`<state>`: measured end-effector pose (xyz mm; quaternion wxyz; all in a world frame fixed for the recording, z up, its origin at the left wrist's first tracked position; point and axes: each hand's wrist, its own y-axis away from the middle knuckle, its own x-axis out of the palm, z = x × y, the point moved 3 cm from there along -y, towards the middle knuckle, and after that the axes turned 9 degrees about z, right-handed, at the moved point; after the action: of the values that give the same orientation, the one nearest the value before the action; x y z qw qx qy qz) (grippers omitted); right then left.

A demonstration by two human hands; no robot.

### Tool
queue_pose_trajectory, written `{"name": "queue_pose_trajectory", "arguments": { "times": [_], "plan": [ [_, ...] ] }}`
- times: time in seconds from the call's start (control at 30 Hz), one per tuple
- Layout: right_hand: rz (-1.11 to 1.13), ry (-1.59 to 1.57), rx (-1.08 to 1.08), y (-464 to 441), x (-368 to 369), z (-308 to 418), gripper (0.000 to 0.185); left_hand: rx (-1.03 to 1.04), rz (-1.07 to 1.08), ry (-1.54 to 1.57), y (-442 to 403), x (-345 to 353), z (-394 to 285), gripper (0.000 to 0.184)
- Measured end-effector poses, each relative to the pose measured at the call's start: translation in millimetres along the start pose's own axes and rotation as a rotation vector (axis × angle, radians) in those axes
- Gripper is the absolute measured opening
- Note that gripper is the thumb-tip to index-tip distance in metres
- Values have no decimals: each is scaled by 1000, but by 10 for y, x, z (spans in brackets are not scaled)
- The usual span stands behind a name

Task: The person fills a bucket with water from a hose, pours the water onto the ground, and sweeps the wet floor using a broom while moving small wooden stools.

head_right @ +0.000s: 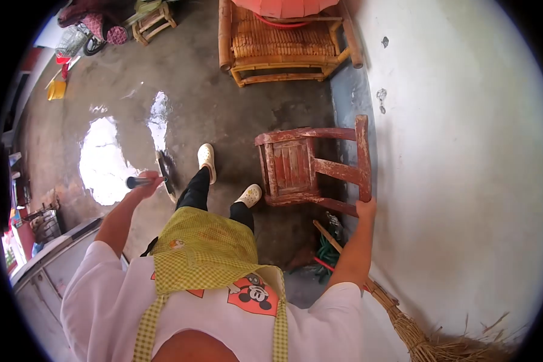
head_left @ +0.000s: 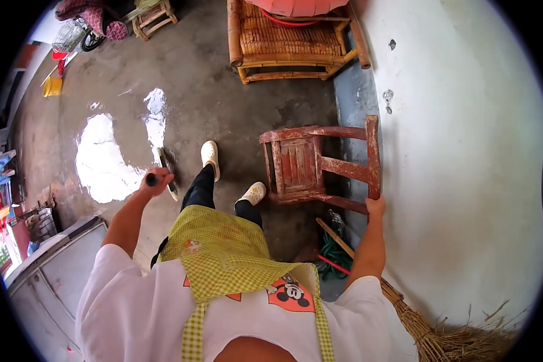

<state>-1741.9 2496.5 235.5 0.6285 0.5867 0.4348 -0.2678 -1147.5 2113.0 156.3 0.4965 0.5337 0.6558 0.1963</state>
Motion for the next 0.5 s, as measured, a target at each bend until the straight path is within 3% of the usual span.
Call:
{"name": "queue_pose_trajectory", "arguments": {
  "times": [0.03, 0.1, 0.2, 0.27, 0.3, 0.33, 0.37, 0.43, 0.5],
  "plan": [
    [12, -4, -6, 22, 30, 41, 39, 58, -27, -33, -93, 83, -89, 16],
    [-276, 161, -81, 295, -48, 486, 40, 157, -30, -93, -169, 18, -625, 4],
    [-133, -220, -622, 842, -281, 1350, 31, 510, 49, -65, -410, 178, -1830, 10],
    [338, -648, -659, 1332, -386, 1711, 28, 544, 120, -71, -614, 452, -2550, 9],
    [696, -1208, -393, 1594, -465, 1848, 37, 593, 85, -10, -559, 325, -2914, 7],
    [948, -1731, -305, 1683, -580, 1832, 52, 672, 60, -5, -718, 418, -3098, 9],
    [806, -1718, -364, 1751, -737, 1837, 58, 751, 75, 8, -766, 402, -3331, 11],
    [537, -1688, -781, 1728, -1039, 1700, 56, 885, 133, -39, -720, 303, -3770, 14],
    [537, -1812, -961, 1893, -1531, 1744, 63, 979, 181, -24, -800, 364, -4160, 16]
  ]
}}
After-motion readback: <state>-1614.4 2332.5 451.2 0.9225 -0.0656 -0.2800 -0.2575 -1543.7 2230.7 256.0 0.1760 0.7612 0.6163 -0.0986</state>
